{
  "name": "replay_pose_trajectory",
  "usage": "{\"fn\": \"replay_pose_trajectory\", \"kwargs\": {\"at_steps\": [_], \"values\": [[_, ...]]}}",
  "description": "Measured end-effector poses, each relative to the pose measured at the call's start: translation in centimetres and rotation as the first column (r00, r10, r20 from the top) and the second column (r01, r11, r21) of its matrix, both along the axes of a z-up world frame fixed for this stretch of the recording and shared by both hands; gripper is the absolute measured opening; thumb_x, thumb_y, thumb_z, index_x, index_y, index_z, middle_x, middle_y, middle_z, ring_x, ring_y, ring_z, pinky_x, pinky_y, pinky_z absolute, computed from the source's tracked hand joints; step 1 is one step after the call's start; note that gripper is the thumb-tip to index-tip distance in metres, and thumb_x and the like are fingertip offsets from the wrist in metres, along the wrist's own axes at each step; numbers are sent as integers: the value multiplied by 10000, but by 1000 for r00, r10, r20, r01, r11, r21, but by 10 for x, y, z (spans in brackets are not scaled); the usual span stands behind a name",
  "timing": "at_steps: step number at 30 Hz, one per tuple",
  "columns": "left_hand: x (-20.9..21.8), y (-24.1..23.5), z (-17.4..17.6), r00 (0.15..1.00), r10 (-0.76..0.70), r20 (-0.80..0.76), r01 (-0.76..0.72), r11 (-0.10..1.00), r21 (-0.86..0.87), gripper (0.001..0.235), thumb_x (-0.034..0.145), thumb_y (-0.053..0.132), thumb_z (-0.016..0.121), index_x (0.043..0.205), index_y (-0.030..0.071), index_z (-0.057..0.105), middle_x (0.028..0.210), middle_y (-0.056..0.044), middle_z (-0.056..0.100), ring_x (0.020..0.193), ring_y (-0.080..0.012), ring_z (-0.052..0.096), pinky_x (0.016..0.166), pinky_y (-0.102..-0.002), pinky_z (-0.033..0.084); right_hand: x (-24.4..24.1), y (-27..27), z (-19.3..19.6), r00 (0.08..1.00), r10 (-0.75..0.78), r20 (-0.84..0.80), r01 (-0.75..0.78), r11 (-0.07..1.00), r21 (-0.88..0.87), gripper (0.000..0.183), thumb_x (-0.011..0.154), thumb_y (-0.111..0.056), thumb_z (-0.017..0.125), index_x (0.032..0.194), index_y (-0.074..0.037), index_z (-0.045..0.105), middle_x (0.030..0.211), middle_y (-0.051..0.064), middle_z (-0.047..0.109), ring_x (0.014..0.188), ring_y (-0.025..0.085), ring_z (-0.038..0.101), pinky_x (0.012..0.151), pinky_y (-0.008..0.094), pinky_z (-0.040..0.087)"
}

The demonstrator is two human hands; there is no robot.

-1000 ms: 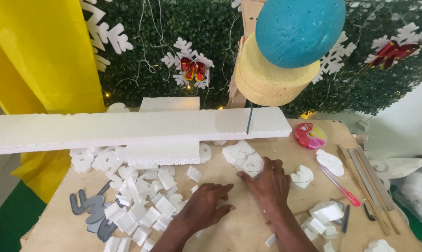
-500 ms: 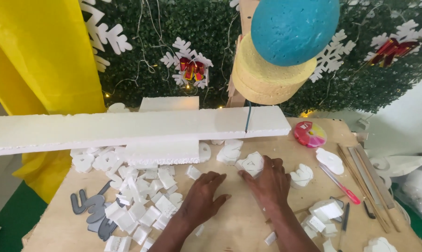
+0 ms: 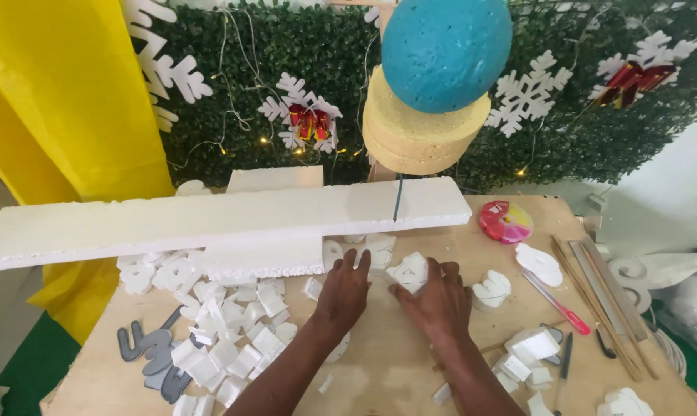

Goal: The person is picking up, inspecting, and attempting to assemble small white foam pieces on a work surface.

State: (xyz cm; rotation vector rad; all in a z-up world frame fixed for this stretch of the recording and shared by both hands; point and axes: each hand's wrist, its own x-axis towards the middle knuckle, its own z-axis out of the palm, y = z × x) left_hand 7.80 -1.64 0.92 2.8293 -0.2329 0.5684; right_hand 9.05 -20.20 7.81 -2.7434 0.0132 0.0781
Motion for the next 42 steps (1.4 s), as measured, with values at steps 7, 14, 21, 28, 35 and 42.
{"fn": "replay_pose_trajectory", "kwargs": {"at_steps": [7, 14, 21, 28, 35, 42], "values": [[18, 1, -23, 991, 87, 100, -106, 974, 198, 403, 929, 202, 746, 1261, 25, 603, 913, -153, 677, 782, -321, 683, 638, -425, 593, 7, -7, -15, 998, 56, 20, -57, 998, 9, 895, 756, -690, 766, 1458, -206, 492, 1413, 102, 483, 1329, 313, 519, 1091, 520, 375], [13, 0, -23, 982, 106, 158, -140, 963, 229, 394, 906, 235, 780, 1209, 22, 646, 848, -130, 678, 665, -278, 679, 502, -383, 561, 7, -11, -19, 994, 93, 62, -92, 996, -17, 903, 755, -699, 763, 1452, -188, 499, 1368, 124, 505, 1272, 352, 551, 1043, 548, 430], [3, -2, -14, 972, 174, 158, -205, 955, 213, 82, 882, 98, 709, 929, 67, 651, 734, -98, 663, 550, -217, 644, 422, -315, 501, -1, -11, -10, 994, 100, 32, -100, 995, -3, 868, 747, -672, 785, 1438, -217, 520, 1376, 111, 514, 1273, 339, 568, 1045, 521, 430], [-19, -5, -5, 982, 164, 92, -167, 986, 29, 115, 795, -22, 617, 900, 17, 592, 716, -151, 603, 526, -302, 601, 390, -380, 475, -8, -11, 2, 991, 108, -74, -108, 994, 3, 913, 741, -663, 804, 1484, -244, 478, 1447, 74, 470, 1294, 305, 570, 1097, 480, 417], [-35, 1, -5, 978, 204, 54, -208, 973, 100, 255, 734, -1, 619, 988, 18, 597, 754, -120, 598, 564, -263, 579, 418, -358, 470, -14, -16, 4, 989, 132, -66, -127, 989, 71, 880, 717, -593, 827, 1463, -254, 504, 1408, 76, 491, 1260, 326, 589, 1095, 442, 426], [-65, 13, 18, 982, 183, -52, -183, 983, -2, 352, 698, -4, 641, 1043, 12, 569, 847, -138, 617, 647, -321, 606, 490, -416, 517, -26, -20, 23, 965, 219, -147, -199, 970, 138, 842, 776, -445, 808, 1512, -257, 445, 1489, -4, 446, 1282, 275, 571, 1041, 419, 499]]}}
